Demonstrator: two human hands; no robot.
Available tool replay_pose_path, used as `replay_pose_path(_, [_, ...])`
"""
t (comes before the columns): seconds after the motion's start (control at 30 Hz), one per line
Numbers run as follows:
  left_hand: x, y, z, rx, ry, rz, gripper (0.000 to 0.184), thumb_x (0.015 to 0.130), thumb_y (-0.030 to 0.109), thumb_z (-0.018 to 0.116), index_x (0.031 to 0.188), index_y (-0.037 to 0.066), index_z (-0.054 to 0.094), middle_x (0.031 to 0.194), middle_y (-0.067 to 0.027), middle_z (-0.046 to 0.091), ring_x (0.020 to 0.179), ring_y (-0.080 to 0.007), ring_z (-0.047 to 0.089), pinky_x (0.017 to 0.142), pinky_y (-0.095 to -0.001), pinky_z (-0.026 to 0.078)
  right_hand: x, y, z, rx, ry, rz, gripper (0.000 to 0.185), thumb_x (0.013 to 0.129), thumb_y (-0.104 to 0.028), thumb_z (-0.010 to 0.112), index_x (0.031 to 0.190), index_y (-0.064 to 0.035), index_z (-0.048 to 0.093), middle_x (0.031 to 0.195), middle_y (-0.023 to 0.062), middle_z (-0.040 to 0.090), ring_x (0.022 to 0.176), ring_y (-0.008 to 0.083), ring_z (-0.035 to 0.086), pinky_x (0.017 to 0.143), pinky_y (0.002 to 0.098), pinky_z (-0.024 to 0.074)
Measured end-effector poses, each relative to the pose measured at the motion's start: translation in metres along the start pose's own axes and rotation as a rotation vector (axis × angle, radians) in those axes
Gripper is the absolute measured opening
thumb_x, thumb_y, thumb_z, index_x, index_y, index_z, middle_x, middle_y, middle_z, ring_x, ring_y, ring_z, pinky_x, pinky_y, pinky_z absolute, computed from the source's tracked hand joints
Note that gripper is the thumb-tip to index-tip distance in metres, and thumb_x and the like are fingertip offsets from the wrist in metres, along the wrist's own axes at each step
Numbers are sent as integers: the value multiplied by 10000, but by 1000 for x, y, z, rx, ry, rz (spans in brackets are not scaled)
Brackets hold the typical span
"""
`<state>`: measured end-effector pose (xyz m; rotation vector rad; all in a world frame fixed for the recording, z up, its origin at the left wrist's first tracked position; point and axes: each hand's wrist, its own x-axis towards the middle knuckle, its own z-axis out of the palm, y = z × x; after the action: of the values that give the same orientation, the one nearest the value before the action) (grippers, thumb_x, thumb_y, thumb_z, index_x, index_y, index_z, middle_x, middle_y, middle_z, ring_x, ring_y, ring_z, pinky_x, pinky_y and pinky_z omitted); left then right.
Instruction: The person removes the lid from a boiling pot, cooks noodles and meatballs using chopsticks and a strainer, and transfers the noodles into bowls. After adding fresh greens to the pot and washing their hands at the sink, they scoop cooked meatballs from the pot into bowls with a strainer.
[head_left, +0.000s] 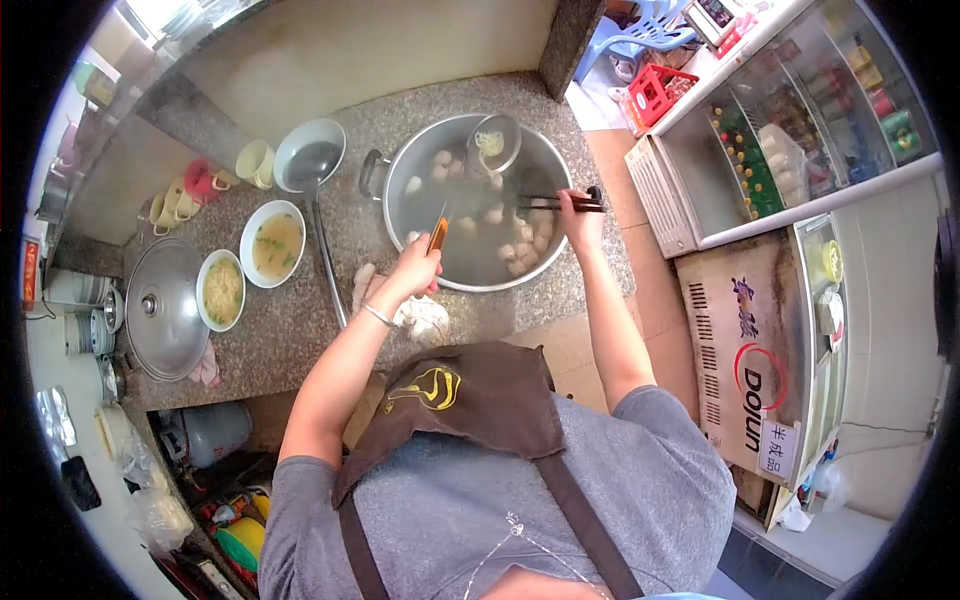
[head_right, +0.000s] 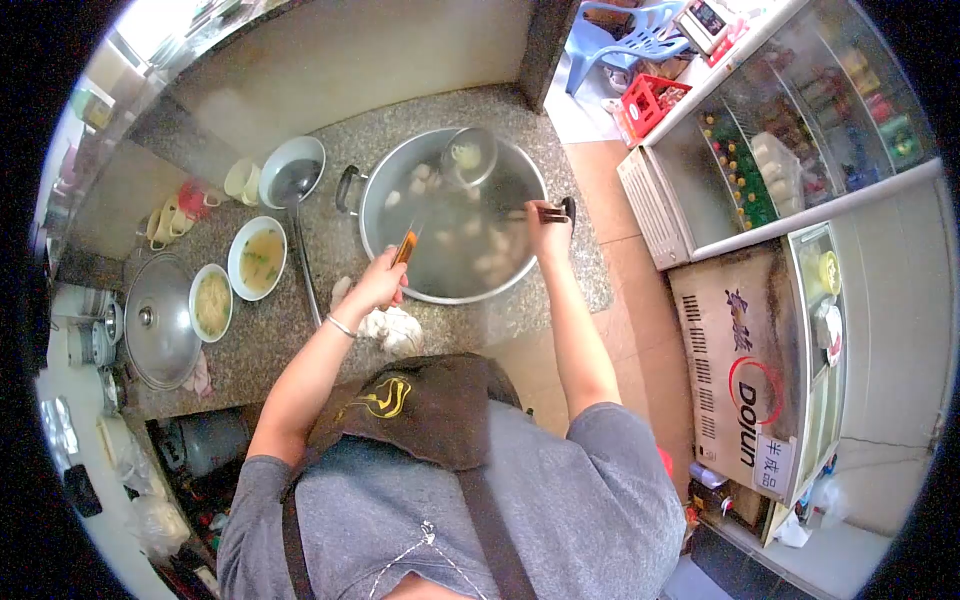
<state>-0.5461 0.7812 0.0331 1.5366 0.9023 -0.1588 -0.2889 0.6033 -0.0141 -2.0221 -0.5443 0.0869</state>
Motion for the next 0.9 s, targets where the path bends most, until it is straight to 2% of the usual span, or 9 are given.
replay_pose_path(0.07, [-1,-8,-2,63,46,41,209,892,115,386,1084,51,437,668,-60,524,402,-145,500,335,-290,412,-10,-7,-6,-187,48,-78,199,816,-238,619,902,-69,680,814,139,664,773,265,648,711,349,497])
replay_pose_path(0.27, [-20,-23,-9,-97,66,18,281,909,127,382,1182,75,424,655,-30,491,406,-97,475,317,-251,384,-21,-20,-1,145,-40,-77,179,862,-179,602,914,-20,666,801,86,671,737,155,631,681,281,491])
replay_pose_path(0.33, [-29,-20,-11,61,163,43,326,895,133,406,1209,51,433,691,-105,566,485,-206,567,406,-341,466,-18,-19,4,101,-29,-111,177,873,-157,590,928,-4,659,830,83,674,757,139,628,694,268,489])
replay_pose_path(0.47, [0,-60,-16,467,308,155,380,902,146,405,1273,64,400,729,-145,587,577,-234,606,485,-370,483,-14,-38,13,134,-124,-104,192,841,-189,632,915,-15,664,809,96,667,752,164,625,692,280,483])
replay_pose_path(0.57, [-25,-23,-10,650,317,122,327,881,191,417,1174,56,472,960,-256,604,891,-435,568,786,-507,443,-8,-44,23,194,-107,-116,192,841,-185,623,916,-12,661,830,114,663,769,179,625,702,292,482])
replay_pose_path(0.67, [-32,-8,-10,640,285,97,383,846,167,450,1164,-45,476,884,-277,610,848,-424,594,795,-487,464,-5,-54,19,71,-140,-202,196,839,-181,618,922,-7,655,834,131,658,769,213,627,708,306,482])
replay_pose_path(0.73, [-39,0,-9,637,276,99,388,845,171,449,1174,-34,473,887,-280,609,856,-427,590,807,-490,457,-4,-62,17,111,-148,-169,195,838,-178,607,918,-5,651,841,149,647,774,262,625,715,322,481])
replay_pose_path(0.8, [-41,1,-8,634,262,103,394,844,174,448,1184,-23,469,891,-283,607,863,-431,586,819,-492,450,-1,-68,12,-9,-74,-347,199,848,-200,623,935,-25,660,836,115,668,750,193,640,704,289,491])
replay_pose_path(0.9, [-36,0,-9,605,204,82,387,850,161,436,1200,0,466,850,-262,622,797,-373,628,717,-467,501,2,-74,5,-94,-110,-316,187,845,-189,605,914,-24,658,844,140,652,773,251,635,714,318,489])
